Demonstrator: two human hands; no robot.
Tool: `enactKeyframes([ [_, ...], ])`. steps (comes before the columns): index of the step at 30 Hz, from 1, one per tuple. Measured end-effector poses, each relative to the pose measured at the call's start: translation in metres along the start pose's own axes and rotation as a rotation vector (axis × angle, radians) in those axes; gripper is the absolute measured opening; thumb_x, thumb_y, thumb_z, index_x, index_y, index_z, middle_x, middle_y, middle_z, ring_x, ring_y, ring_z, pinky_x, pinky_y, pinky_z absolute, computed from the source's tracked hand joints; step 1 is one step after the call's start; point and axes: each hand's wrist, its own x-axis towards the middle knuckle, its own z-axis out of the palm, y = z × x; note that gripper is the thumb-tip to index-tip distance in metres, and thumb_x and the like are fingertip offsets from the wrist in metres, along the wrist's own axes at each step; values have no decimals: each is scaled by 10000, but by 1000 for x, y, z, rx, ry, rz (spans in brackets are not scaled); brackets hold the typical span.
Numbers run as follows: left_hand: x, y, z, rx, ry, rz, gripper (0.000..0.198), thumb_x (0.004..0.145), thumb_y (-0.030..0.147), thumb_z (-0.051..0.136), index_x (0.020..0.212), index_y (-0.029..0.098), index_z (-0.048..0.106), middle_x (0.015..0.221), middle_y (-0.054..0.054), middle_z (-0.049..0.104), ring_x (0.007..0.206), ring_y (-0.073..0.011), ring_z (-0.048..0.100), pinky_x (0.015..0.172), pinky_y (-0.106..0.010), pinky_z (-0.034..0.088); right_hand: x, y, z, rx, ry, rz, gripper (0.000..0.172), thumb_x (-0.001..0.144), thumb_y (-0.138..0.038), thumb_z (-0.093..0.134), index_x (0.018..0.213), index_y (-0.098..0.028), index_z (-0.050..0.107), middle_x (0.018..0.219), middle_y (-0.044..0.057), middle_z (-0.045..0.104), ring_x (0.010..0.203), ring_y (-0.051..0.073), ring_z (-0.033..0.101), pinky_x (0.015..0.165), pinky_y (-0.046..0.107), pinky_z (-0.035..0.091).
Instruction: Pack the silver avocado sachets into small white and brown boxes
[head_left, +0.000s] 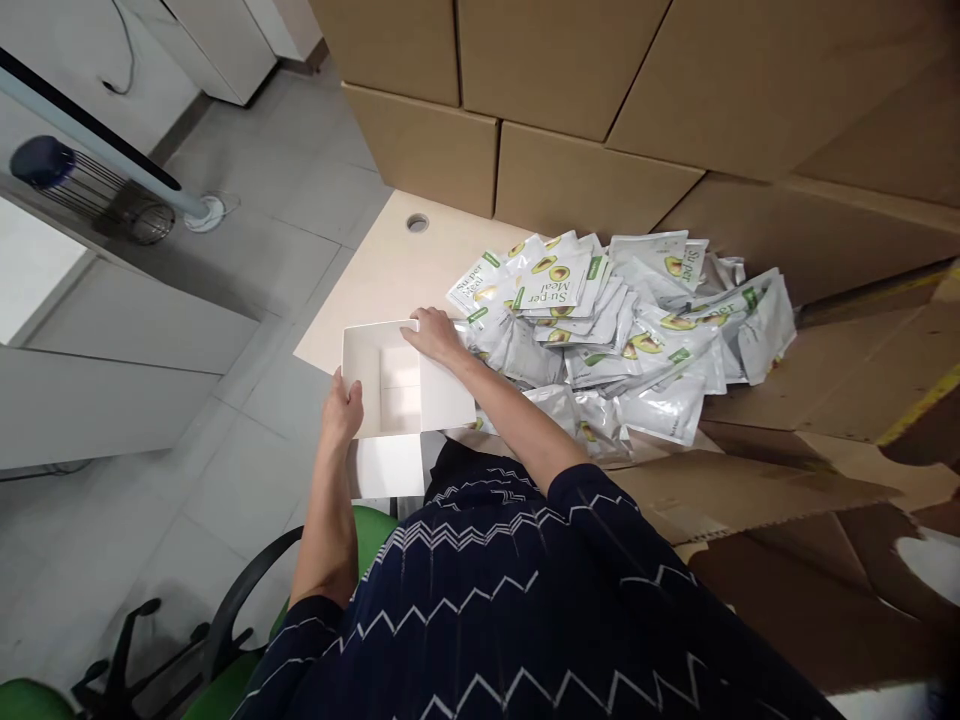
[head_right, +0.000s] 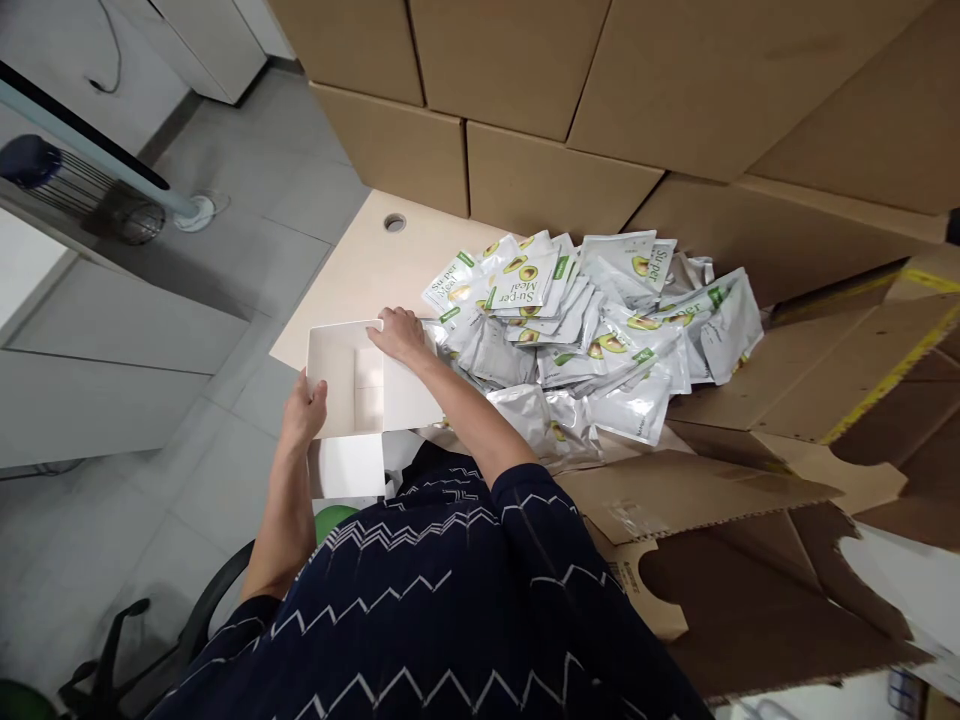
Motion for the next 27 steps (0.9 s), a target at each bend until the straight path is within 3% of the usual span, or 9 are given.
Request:
enactKeyframes([
  [3,-8,1,-2,38,44,53,654,1009,477,314,1566,135,320,1370,-217,620,1295,-343,582,1051,-543,486,5,6,2,6,-89,47,342,976,-289,423,1197,-145,641,1274,152,659,1165,296,604,968,414,489],
  [6,-29,0,-7,162,95,216,727,980,576,403,1578,173,317,1622,-228,315,1513,-414,271,1152,-647,332,10,11,0,11,-97,33,337,981,-271,381,1170,-155,634,1209,148,699,1138,293,635,930,409,502],
  [8,-44,-4,-12,227,-7,340,773,903,657,533,1539,232,417,1691,-195,108,1538,-476,120,1155,-706,265,12,14,-1,17,-78,50,328,977,-278,392,1164,-166,637,1198,138,707,1131,293,645,918,404,506],
  [11,-59,-7,-19,276,-170,454,836,761,694,706,1465,278,535,1701,-167,-29,1522,-534,76,1139,-722,283,13,16,-3,47,-66,49,327,980,-299,410,1169,-178,647,1196,124,711,1126,288,651,929,403,504],
  [15,-64,-1,-23,325,-161,478,612,757,605,760,1297,324,691,1707,-101,15,1515,-553,66,1131,-753,277,9,20,-9,133,-70,-87,369,972,-404,521,1222,-167,653,1270,122,680,1213,245,604,1044,364,450],
  [18,-61,1,-18,322,-143,473,359,841,524,706,1110,300,785,1698,-72,128,1526,-533,36,1154,-756,236,-7,36,-23,258,148,-139,394,981,-417,523,1262,-168,641,1348,118,633,1304,205,530,1123,336,378],
  [22,-54,-2,-8,272,-163,457,312,894,519,637,970,269,807,1631,-81,335,1547,-467,64,1201,-713,188,-48,72,-44,411,445,96,409,1043,-380,325,1201,-161,632,1212,100,667,1177,176,584,1039,314,429],
  [25,-48,-2,-5,253,-143,412,370,892,563,617,965,249,799,1612,-88,374,1554,-446,51,1219,-684,165,-84,93,-48,428,475,260,461,1048,-389,238,1153,-162,625,1052,66,677,1008,162,631,919,288,474],
  [27,-45,2,-5,264,-131,381,409,886,591,611,976,236,793,1618,-97,367,1553,-440,64,1228,-661,155,-107,97,-41,397,415,267,429,1045,-367,267,1118,-161,636,995,53,679,937,158,640,871,272,483],
])
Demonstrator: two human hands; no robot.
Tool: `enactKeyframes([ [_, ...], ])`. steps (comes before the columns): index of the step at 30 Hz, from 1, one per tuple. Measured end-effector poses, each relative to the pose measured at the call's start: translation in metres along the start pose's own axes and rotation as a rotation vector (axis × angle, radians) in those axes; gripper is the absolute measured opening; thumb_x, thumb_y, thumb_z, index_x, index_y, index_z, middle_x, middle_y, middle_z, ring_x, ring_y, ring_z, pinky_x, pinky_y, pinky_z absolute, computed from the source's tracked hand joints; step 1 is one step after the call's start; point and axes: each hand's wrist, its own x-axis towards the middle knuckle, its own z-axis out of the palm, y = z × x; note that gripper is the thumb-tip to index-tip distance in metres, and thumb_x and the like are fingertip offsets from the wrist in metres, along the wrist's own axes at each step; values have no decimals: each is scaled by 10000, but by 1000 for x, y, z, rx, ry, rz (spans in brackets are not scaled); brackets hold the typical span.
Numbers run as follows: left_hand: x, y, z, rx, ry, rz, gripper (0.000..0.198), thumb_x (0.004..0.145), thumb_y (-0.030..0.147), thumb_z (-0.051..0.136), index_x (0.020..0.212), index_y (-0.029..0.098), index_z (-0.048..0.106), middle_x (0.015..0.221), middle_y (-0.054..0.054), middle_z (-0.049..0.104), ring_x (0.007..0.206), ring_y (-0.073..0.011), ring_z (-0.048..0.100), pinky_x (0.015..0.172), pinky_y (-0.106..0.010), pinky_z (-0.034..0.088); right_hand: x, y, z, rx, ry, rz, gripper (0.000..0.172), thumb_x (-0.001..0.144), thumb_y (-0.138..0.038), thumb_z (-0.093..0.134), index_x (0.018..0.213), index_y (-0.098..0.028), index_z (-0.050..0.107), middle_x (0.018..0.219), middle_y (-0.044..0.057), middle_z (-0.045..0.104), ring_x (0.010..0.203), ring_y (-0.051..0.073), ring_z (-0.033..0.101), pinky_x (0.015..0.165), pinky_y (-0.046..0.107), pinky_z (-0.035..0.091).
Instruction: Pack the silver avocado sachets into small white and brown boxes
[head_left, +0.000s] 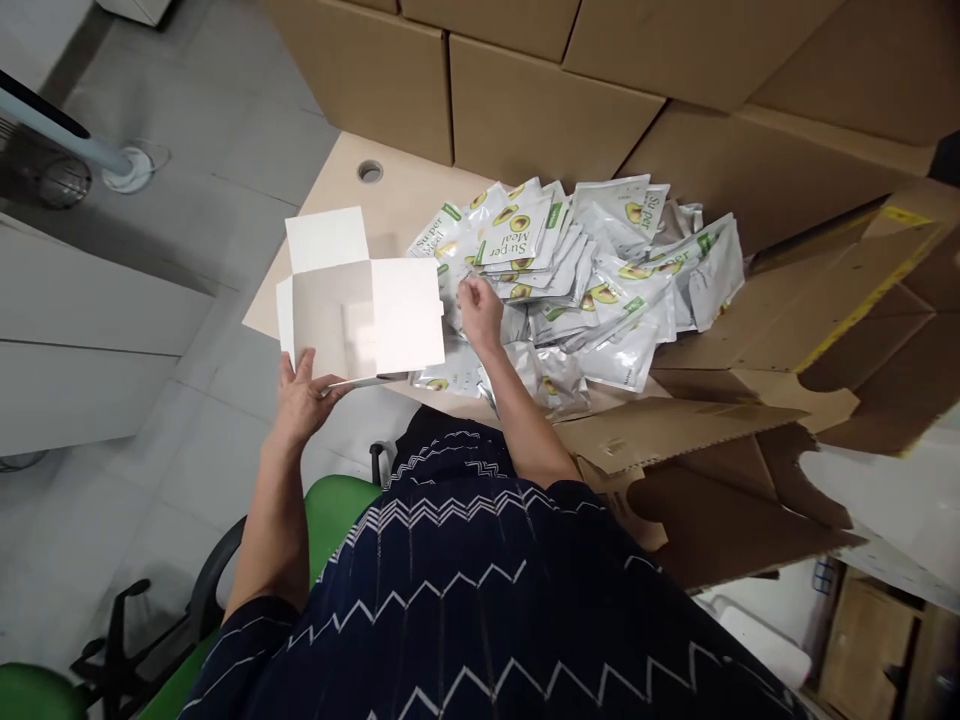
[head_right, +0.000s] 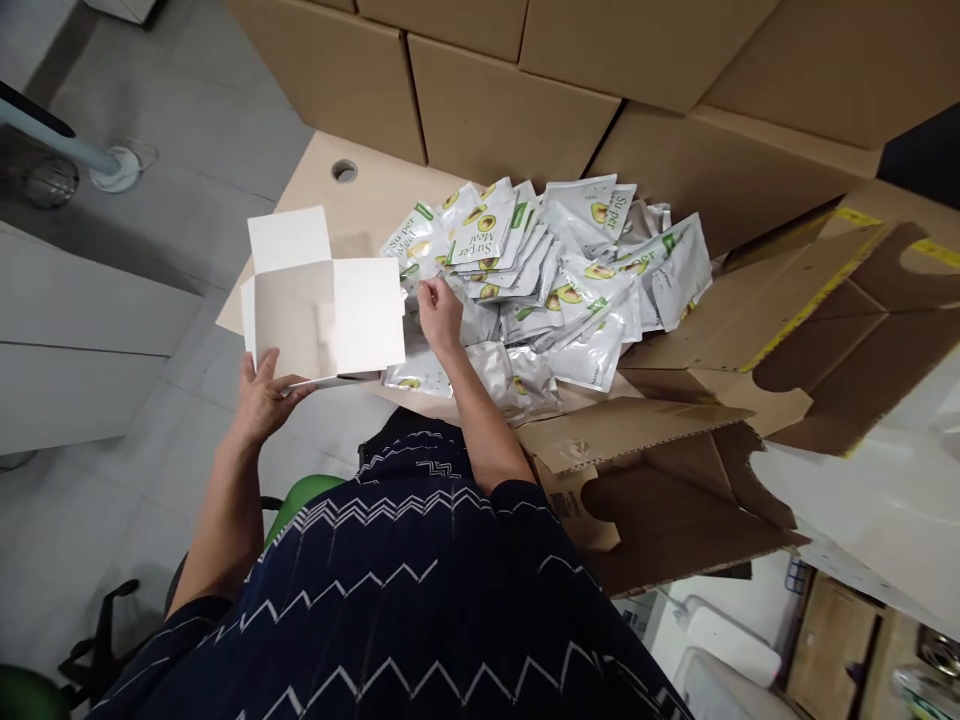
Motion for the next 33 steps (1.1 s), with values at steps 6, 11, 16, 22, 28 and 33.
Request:
enactKeyframes([
  [6,17,10,-2,51,-12,-32,444,912,592,566,1029,219,776,1622,-105,369,1543,-422,111,1235,-623,148,-61,19,24,-457,-534,-110,443,899,-298,661,1303,-117,632,1332,197,611,1225,309,576,1015,406,454],
  [11,25,13,-2,32,-15,-11,485,918,610,549,1038,197,773,1585,-124,418,1531,-472,20,1194,-680,175,-79,50,36,-760,-664,-187,1177,650,-345,908,1614,-158,259,1676,257,110,1533,457,116,1218,577,154],
  [16,23,13,2,2,35,8,446,913,594,568,1021,218,782,1554,-127,455,1512,-519,0,1167,-729,170,-85,73,37,-843,-627,-331,803,880,-255,671,1593,-145,318,1662,255,180,1532,422,186,1221,575,159],
  [22,23,14,5,-41,104,23,411,915,559,586,993,203,774,1501,-142,518,1493,-542,55,1104,-784,221,-88,75,51,-912,-533,-324,572,996,-115,364,1568,-128,374,1632,237,290,1495,345,328,1212,543,245],
  [28,25,20,4,-55,111,-9,439,925,546,574,1011,161,765,1475,-149,550,1485,-556,29,1108,-788,197,-76,73,39,-582,-427,-223,529,947,-79,367,1457,-84,509,1496,203,520,1392,269,466,1172,442,352],
  [33,24,25,0,-76,118,-74,387,919,512,593,1004,175,764,1453,-132,574,1493,-532,49,1116,-773,212,-68,52,26,204,13,179,316,839,-198,446,1083,-154,641,1012,68,719,897,167,654,847,310,539],
])
